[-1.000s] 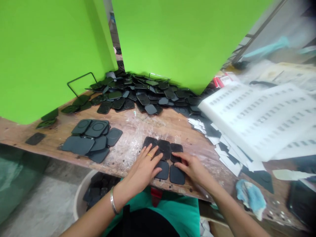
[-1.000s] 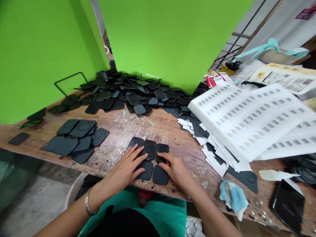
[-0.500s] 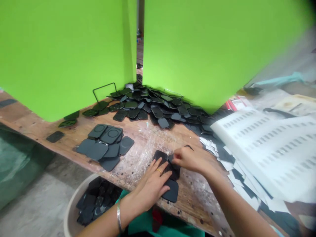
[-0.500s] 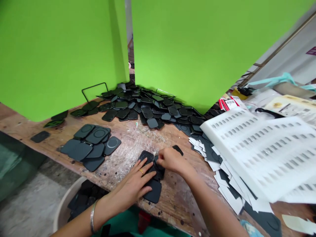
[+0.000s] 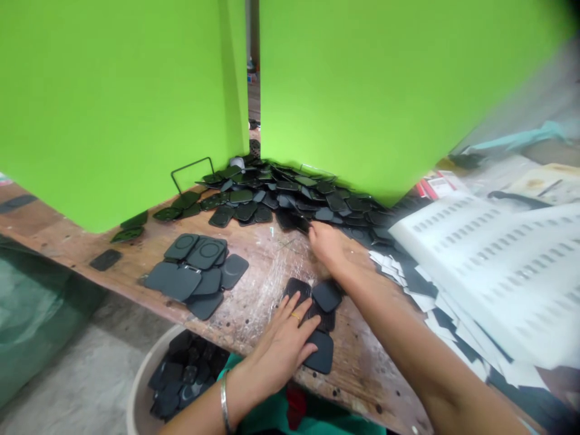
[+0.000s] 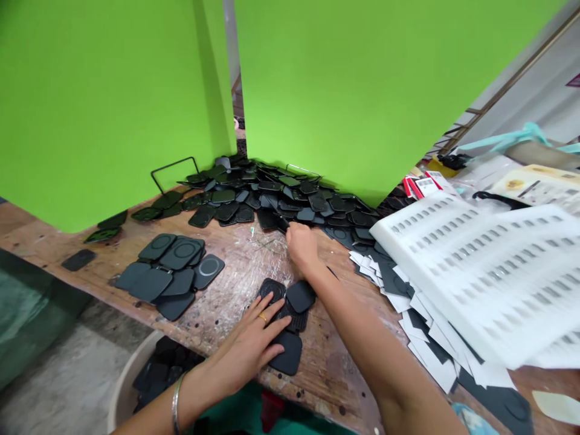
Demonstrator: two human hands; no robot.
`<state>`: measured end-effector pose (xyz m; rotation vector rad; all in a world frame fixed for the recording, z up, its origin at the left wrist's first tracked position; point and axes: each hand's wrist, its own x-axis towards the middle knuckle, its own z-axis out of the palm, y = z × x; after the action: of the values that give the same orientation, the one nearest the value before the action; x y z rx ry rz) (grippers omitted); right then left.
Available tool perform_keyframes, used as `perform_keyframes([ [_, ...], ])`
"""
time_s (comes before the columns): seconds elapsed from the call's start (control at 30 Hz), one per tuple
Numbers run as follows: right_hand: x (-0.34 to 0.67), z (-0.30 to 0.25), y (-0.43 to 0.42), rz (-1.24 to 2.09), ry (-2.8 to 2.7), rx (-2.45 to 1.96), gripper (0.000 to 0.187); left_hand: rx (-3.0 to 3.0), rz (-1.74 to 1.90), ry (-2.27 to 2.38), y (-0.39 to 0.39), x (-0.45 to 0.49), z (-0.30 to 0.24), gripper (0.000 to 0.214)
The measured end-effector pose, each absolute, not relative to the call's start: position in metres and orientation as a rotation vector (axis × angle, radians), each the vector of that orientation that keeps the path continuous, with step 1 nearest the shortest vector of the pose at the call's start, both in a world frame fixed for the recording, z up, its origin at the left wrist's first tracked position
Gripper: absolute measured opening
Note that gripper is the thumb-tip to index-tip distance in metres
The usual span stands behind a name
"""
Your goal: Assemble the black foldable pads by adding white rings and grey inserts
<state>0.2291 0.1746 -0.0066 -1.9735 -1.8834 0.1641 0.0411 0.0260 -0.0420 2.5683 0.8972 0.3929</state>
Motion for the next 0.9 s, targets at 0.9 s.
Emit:
perform_keyframes([
  [0.9, 0.251, -0.044, -0.091, -0.086, -2.174, -1.202, 0.029, 2.675, 0.356, 0.91, 0.033, 0.044, -0.04, 0.046],
])
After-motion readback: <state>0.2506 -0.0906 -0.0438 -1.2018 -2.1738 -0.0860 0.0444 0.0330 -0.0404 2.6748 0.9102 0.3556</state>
